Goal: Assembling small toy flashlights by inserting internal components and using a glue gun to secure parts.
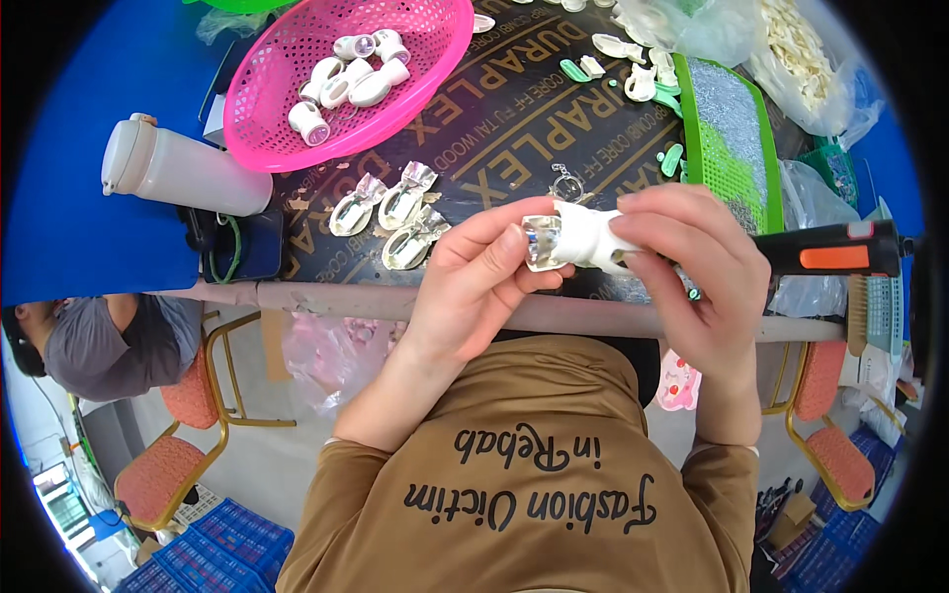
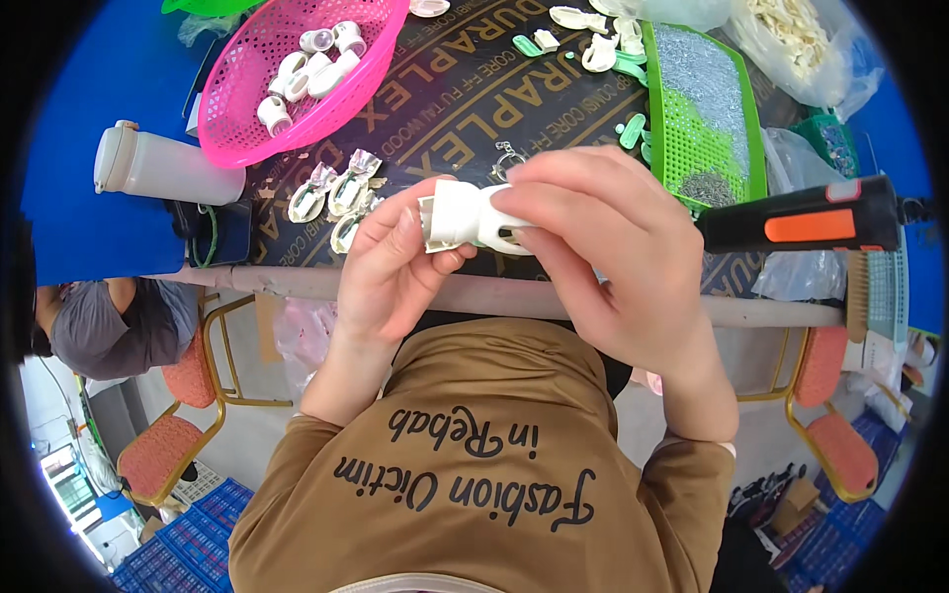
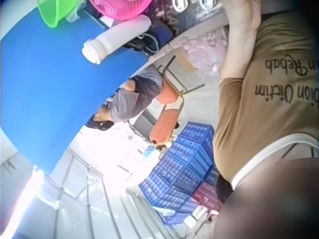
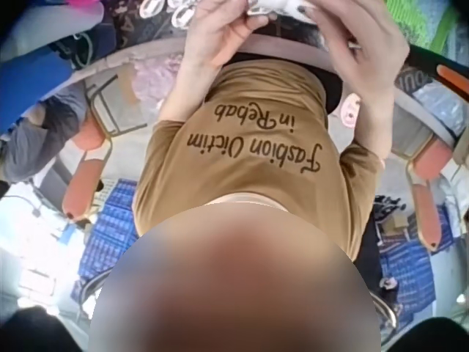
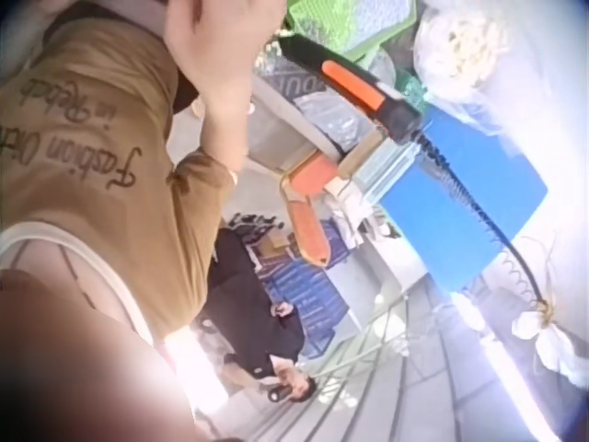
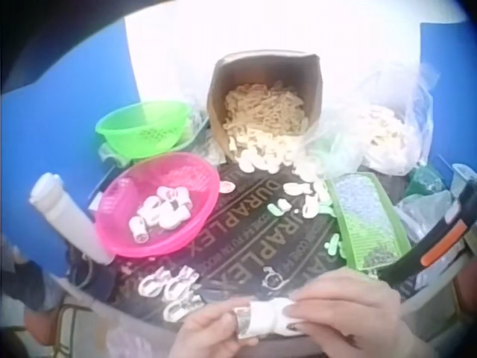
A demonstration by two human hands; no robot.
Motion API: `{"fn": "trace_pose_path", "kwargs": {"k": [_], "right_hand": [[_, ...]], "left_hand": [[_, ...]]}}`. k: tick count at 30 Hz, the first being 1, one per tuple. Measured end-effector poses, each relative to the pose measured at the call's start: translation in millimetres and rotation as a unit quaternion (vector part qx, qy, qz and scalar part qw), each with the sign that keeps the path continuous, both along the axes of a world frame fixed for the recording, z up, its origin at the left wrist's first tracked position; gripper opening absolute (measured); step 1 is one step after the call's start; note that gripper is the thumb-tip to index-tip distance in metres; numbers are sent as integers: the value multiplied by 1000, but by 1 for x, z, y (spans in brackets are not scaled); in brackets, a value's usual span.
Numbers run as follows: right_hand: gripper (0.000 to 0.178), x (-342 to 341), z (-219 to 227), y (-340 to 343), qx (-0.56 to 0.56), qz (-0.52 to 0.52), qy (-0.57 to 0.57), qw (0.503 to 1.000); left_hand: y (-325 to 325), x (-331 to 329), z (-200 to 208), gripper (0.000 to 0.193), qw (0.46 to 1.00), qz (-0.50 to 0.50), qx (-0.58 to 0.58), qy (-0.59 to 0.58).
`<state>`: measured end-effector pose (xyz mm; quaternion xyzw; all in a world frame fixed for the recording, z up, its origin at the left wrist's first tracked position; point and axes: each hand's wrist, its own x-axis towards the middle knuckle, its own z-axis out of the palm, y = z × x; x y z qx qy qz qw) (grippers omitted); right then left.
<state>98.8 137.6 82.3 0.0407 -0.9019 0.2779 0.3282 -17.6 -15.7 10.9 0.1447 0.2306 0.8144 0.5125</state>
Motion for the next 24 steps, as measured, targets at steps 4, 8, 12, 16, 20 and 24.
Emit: {"fn": "trace_pose_path", "kwargs": {"k": [4, 8, 12, 16, 20, 24], "right_hand": [[25, -5, 3, 4, 18, 19, -12, 1000], [26, -3, 5, 3, 40, 26, -16, 999], [27, -5, 5, 6, 52, 22, -14, 998], [27, -5, 1, 6, 52, 24, -7, 998], [27, -6, -3, 6, 51, 22, 5, 998], [25, -6, -5, 3, 53, 14, 20, 998]], "left_hand": [[0, -2, 0, 34, 999, -23, 5, 21], [2, 1, 4, 35, 999, -31, 3, 39], [4, 0, 6, 34, 999, -28, -4, 35], [4, 2, 7, 34, 999, -19, -8, 48], [4, 3, 8, 33, 998, -15, -18, 50], [4, 7, 13, 40, 994, 21, -82, 73]]}}
